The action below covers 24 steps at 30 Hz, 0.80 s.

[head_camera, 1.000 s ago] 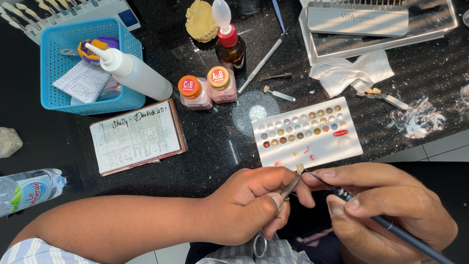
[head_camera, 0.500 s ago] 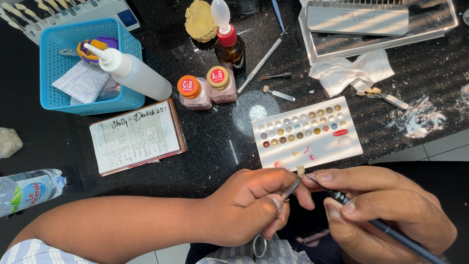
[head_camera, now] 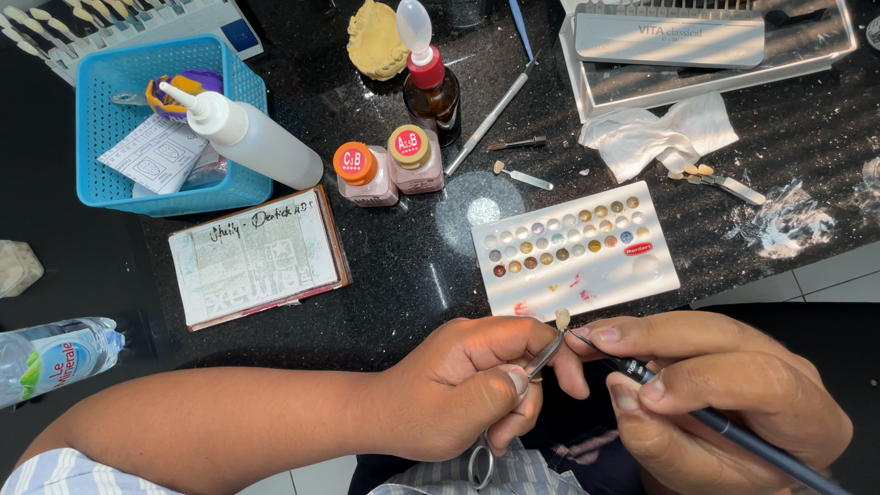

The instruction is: The person holds a small tooth-shaped object with tweezers and applies color from a palette using a fine brush. They repeatedly dip the brush into the palette and carefully paint the object's surface, occasionally rotating it to access different sides.

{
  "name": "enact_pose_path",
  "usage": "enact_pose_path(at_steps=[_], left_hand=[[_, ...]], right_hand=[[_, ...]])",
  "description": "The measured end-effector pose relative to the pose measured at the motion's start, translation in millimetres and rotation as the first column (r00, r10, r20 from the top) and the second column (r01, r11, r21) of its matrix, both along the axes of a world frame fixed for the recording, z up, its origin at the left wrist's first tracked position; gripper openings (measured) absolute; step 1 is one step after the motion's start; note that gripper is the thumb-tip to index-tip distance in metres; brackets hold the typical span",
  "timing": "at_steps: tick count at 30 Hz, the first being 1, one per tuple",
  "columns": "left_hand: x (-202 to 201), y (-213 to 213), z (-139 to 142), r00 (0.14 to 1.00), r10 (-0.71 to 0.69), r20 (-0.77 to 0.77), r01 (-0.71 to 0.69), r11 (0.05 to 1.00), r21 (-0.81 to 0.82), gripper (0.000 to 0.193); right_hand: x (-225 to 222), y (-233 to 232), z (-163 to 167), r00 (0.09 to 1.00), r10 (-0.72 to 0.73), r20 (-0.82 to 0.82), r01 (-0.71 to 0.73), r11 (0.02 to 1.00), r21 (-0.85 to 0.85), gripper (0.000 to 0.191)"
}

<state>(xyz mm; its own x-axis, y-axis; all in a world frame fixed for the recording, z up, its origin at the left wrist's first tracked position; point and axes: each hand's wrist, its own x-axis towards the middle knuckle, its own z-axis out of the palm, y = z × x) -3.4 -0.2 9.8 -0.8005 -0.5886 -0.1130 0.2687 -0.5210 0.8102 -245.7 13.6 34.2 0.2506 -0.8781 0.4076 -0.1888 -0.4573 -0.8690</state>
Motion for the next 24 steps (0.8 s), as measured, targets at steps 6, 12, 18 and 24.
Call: enact_pose_path(at_steps=[6, 12, 18, 24], left_hand=[[0.4, 0.2, 0.9, 1.000, 0.004, 0.020, -0.003, 0.999, -0.041, 0.032], [-0.2, -0.8, 2.9, 0.999, 0.014, 0.048, -0.011, 0.998, -0.067, 0.033], [0.0, -1.2, 3.5, 0.996, 0.019, 0.089, -0.008, 0.993, -0.121, 0.033], [-0.2, -1.3, 2.3, 0.998, 0.000, 0.060, 0.004, 0.997, -0.075, 0.033]], right_hand=[[-0.3, -2.5, 1.9, 0.998, 0.020, 0.058, -0.019, 1.000, -0.011, 0.019], [-3.7, -0.8, 3.8, 0.999, 0.039, -0.037, -0.039, 0.999, -0.004, 0.020], [-4.9, -3.3, 3.9, 0.998, 0.042, -0.041, -0.042, 0.999, 0.007, 0.019], [-3.5, -2.1, 4.7, 0.998, 0.052, 0.020, -0.052, 0.999, 0.010, 0.017]])
